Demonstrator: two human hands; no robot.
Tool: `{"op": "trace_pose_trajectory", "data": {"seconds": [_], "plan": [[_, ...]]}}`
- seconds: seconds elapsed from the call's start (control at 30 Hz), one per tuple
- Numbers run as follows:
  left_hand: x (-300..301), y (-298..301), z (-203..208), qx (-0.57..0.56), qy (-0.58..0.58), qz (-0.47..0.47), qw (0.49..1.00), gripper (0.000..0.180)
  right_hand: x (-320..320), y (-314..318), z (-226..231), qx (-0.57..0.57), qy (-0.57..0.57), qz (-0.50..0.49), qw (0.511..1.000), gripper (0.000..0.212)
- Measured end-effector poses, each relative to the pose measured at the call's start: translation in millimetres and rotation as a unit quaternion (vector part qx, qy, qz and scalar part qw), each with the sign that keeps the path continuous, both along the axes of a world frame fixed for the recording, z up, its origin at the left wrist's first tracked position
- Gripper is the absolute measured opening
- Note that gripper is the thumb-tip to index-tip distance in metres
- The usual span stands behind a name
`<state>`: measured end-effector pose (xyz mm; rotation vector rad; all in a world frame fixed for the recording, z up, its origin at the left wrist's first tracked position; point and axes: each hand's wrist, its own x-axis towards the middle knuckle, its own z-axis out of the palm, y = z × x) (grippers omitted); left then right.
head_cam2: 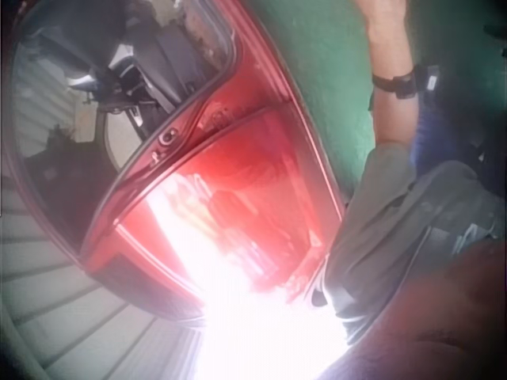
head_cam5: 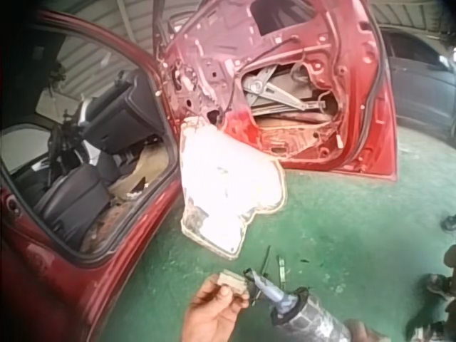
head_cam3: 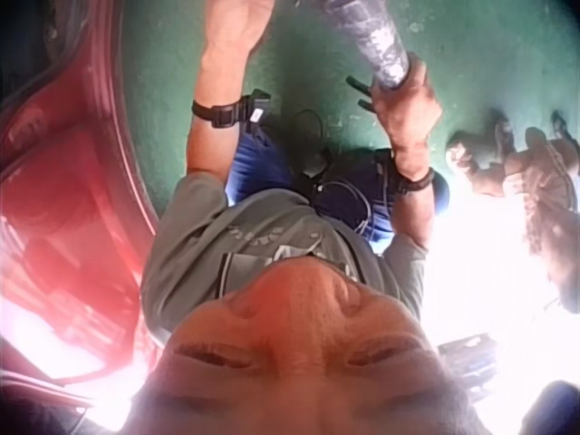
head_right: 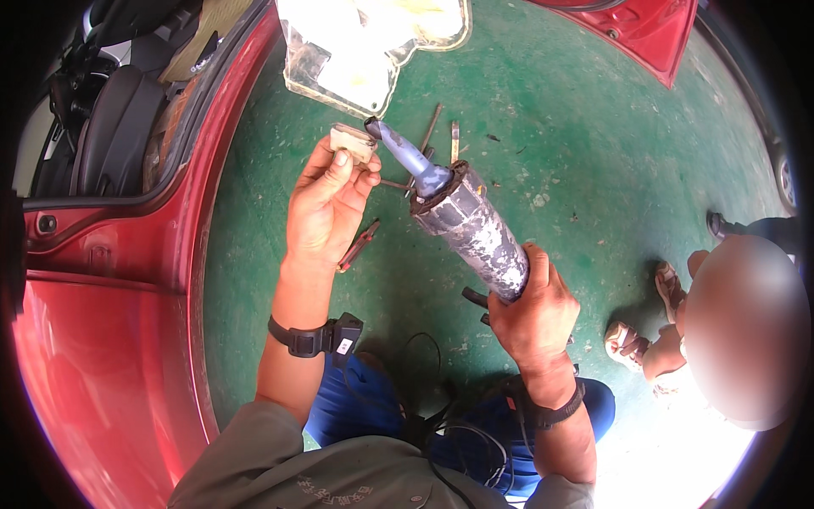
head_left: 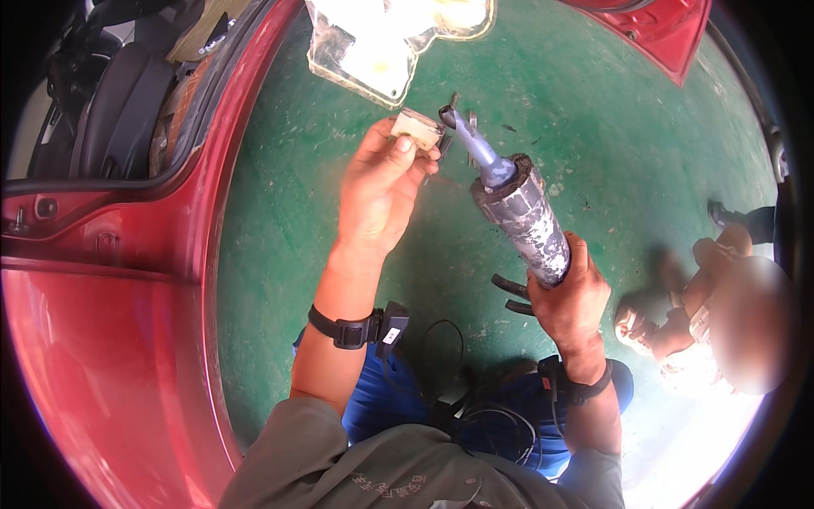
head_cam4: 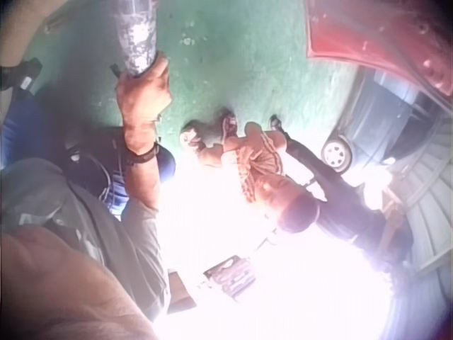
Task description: The person loads a tube of sealant into a caulking gun and applies the adhesive to a small rectangular object. The person repeatedly applies sealant to the object while a child watches nearby.
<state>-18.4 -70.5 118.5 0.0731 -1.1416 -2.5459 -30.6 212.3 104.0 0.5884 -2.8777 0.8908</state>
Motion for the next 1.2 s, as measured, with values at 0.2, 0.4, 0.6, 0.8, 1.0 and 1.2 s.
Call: {"op": "trace_pose_trajectory", "data": {"seconds": [0.2,0.4,0.6,0.8,1.0,1.2], "plan": [[1,1,0,-0.031,0.012,0.0,0.999,0.026,2,1,-4,0.026,0.022,-0.013,0.999,0.064],[6,-3,0,-0.065,0.013,0.008,0.998,0.027,4,0,-4,0.032,0.047,-0.028,0.998,0.064],[5,-2,3,-0.105,0.005,0.025,0.994,0.027,2,1,-5,0.037,0.041,-0.031,0.998,0.064],[6,-2,6,-0.131,0.002,0.035,0.991,0.027,-2,3,-7,0.054,0.073,-0.03,0.995,0.064],[6,0,9,-0.141,-0.01,0.044,0.989,0.026,-4,5,-6,0.061,0.105,-0.026,0.992,0.063],[7,-4,10,-0.175,-0.025,0.057,0.983,0.023,-10,9,-6,0.076,0.122,-0.015,0.99,0.061]]}}
